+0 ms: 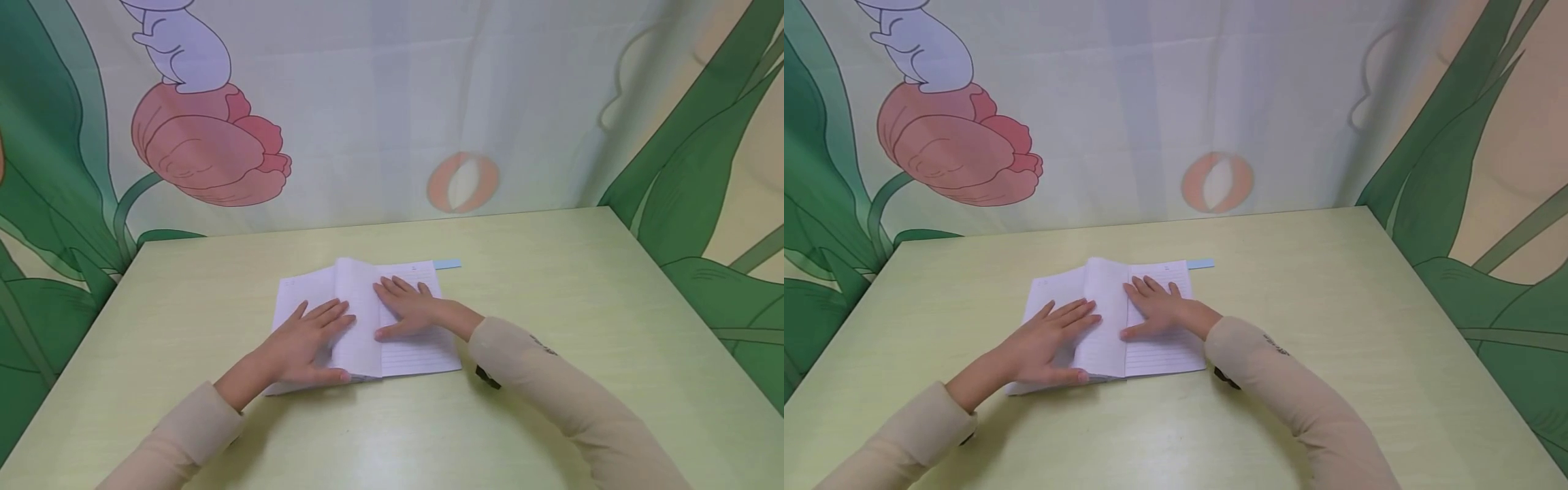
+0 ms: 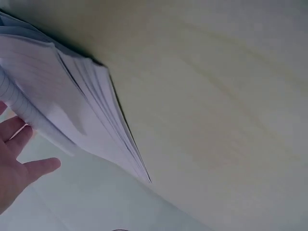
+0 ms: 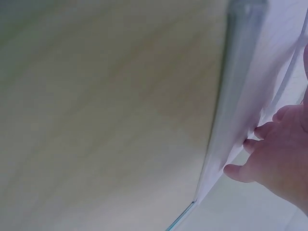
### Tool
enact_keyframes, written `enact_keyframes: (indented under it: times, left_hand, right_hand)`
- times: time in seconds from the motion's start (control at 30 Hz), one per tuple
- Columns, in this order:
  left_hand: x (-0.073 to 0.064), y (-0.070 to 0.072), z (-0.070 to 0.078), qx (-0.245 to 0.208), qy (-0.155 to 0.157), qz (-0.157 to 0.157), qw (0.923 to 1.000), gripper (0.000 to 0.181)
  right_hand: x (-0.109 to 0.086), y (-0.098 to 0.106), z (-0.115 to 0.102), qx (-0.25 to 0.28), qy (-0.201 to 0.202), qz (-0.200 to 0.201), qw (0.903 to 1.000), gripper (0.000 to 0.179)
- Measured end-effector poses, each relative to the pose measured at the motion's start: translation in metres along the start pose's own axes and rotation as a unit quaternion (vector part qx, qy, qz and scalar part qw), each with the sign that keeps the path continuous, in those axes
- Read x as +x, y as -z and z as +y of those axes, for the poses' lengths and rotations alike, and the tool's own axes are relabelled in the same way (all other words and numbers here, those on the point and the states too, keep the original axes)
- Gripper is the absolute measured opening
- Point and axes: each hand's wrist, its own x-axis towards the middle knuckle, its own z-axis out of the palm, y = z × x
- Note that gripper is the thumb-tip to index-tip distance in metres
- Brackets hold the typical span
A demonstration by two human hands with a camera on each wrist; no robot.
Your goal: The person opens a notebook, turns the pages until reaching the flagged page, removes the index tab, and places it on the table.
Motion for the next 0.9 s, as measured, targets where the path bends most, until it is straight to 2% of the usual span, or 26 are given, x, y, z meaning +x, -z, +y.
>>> enact_keyframes:
  times: [0.2, 0.3, 0.5, 0.57, 0.67, 0.73, 0.83, 0.9]
  left_hand:
    - [-0.002, -0.003, 0.001, 0.016, 0.049, 0.010, 0.9986, 0.088]
    - [-0.002, -0.005, 0.001, 0.024, 0.065, 0.030, 0.9971, 0.092]
    - [-0.003, -0.004, 0.001, 0.040, 0.079, 0.079, 0.9930, 0.101]
    - [-0.004, -0.004, 0.000, 0.053, 0.072, 0.107, 0.9902, 0.102]
    - [-0.005, -0.003, -0.002, 0.086, 0.045, 0.153, 0.9834, 0.102]
    - [-0.005, -0.002, -0.004, 0.109, 0.025, 0.173, 0.9786, 0.101]
    - [-0.006, -0.002, -0.006, 0.133, 0.002, 0.170, 0.9765, 0.101]
    - [-0.006, -0.002, -0.007, 0.146, -0.006, 0.149, 0.9780, 0.101]
  right_hand:
    - [-0.009, 0.001, 0.015, -0.003, -0.006, 0.008, 0.9999, 0.096]
    - [-0.014, 0.001, 0.023, 0.001, -0.013, 0.012, 0.9998, 0.096]
    - [-0.021, 0.001, 0.033, 0.003, -0.020, 0.009, 0.9997, 0.096]
    - [-0.022, 0.000, 0.035, 0.001, -0.017, 0.009, 0.9998, 0.096]
    - [-0.022, -0.001, 0.037, -0.006, -0.016, 0.008, 0.9998, 0.097]
    - [-0.022, -0.001, 0.038, -0.007, -0.018, 0.006, 0.9998, 0.098]
    - [-0.022, -0.001, 0.038, -0.009, -0.022, 0.005, 0.9997, 0.099]
    - [-0.022, -0.001, 0.038, -0.009, -0.023, 0.005, 0.9997, 0.099]
